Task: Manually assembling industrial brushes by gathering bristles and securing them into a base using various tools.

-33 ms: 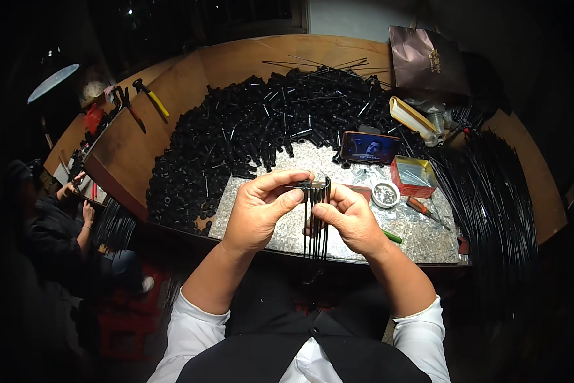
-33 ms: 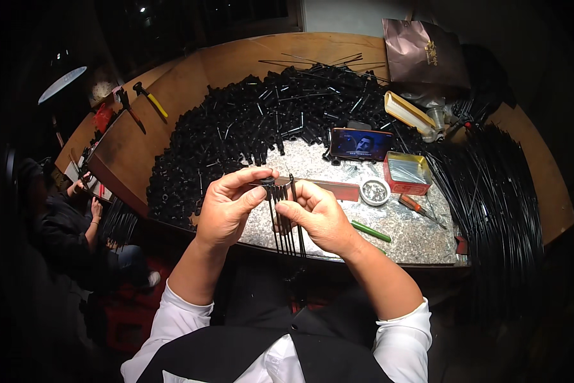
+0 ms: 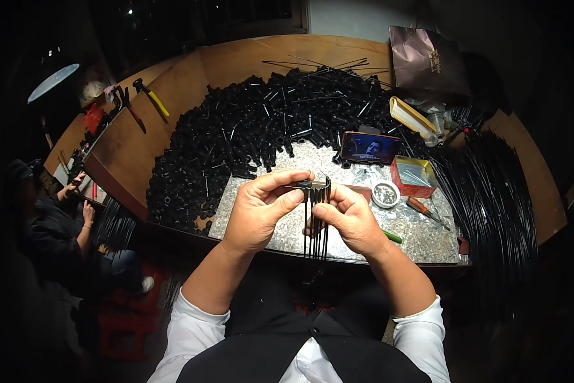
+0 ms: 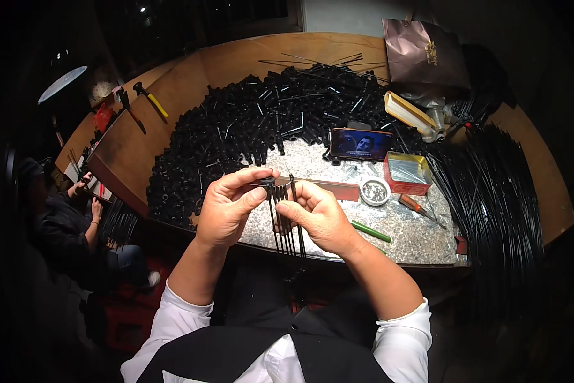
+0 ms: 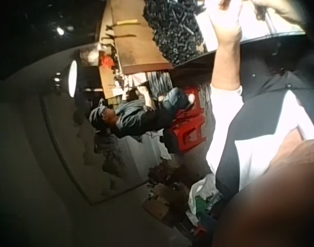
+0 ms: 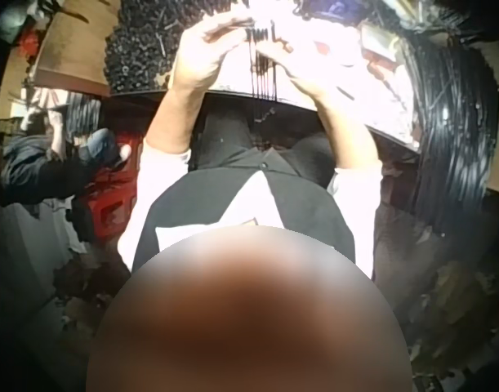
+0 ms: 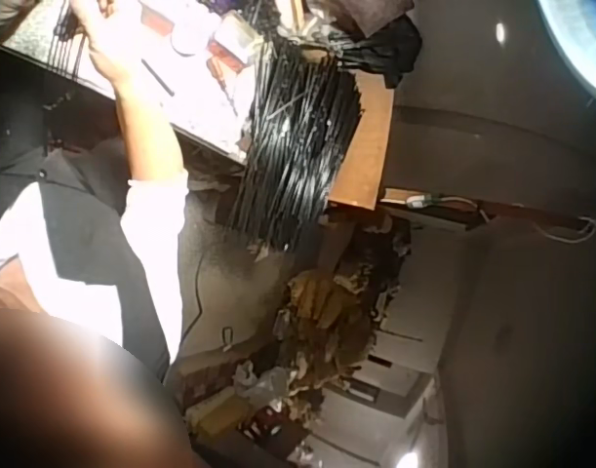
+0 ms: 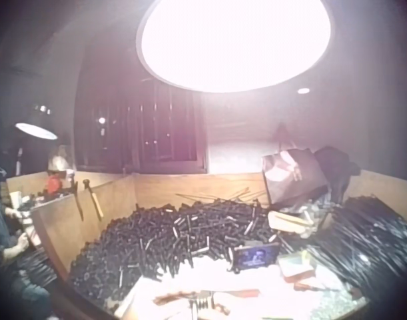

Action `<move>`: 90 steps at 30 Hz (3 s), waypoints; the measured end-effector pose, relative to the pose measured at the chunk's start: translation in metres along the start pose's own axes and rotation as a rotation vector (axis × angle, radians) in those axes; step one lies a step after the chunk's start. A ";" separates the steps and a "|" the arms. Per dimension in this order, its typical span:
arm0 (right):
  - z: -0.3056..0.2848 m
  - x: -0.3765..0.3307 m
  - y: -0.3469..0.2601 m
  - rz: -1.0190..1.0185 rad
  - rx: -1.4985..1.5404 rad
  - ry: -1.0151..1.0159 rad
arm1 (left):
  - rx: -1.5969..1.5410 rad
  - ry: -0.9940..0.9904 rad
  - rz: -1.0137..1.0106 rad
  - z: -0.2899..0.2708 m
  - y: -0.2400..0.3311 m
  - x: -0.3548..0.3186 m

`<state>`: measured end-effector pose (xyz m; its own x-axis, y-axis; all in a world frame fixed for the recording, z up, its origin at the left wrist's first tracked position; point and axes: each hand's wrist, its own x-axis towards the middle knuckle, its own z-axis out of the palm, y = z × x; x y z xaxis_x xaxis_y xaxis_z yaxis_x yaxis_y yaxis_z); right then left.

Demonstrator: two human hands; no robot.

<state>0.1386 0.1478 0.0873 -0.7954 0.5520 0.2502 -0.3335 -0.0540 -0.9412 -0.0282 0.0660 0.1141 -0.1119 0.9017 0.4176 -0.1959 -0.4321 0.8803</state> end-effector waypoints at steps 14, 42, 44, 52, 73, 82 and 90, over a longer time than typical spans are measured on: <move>0.001 0.001 0.002 -0.004 -0.008 0.007 | -0.012 0.069 -0.033 0.000 0.002 -0.001; 0.014 0.004 -0.003 -0.015 -0.011 0.016 | 0.256 0.024 0.128 0.015 0.014 -0.005; 0.015 0.004 -0.004 -0.012 -0.002 0.032 | 0.223 0.043 0.092 0.016 0.014 -0.004; 0.015 0.004 -0.003 -0.023 0.009 0.029 | 0.211 0.039 0.068 0.021 0.017 -0.004; 0.014 0.002 -0.006 0.000 0.038 -0.110 | 0.206 0.010 0.119 0.007 0.021 -0.007; 0.009 0.004 -0.003 0.004 0.026 -0.205 | 0.103 -0.116 0.080 -0.010 0.018 0.000; 0.007 0.007 0.000 0.038 0.097 -0.234 | -0.009 -0.143 0.148 -0.012 0.010 0.001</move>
<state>0.1295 0.1463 0.0911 -0.9001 0.3408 0.2716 -0.3393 -0.1569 -0.9275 -0.0420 0.0620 0.1204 -0.0006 0.8213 0.5705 -0.1961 -0.5595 0.8053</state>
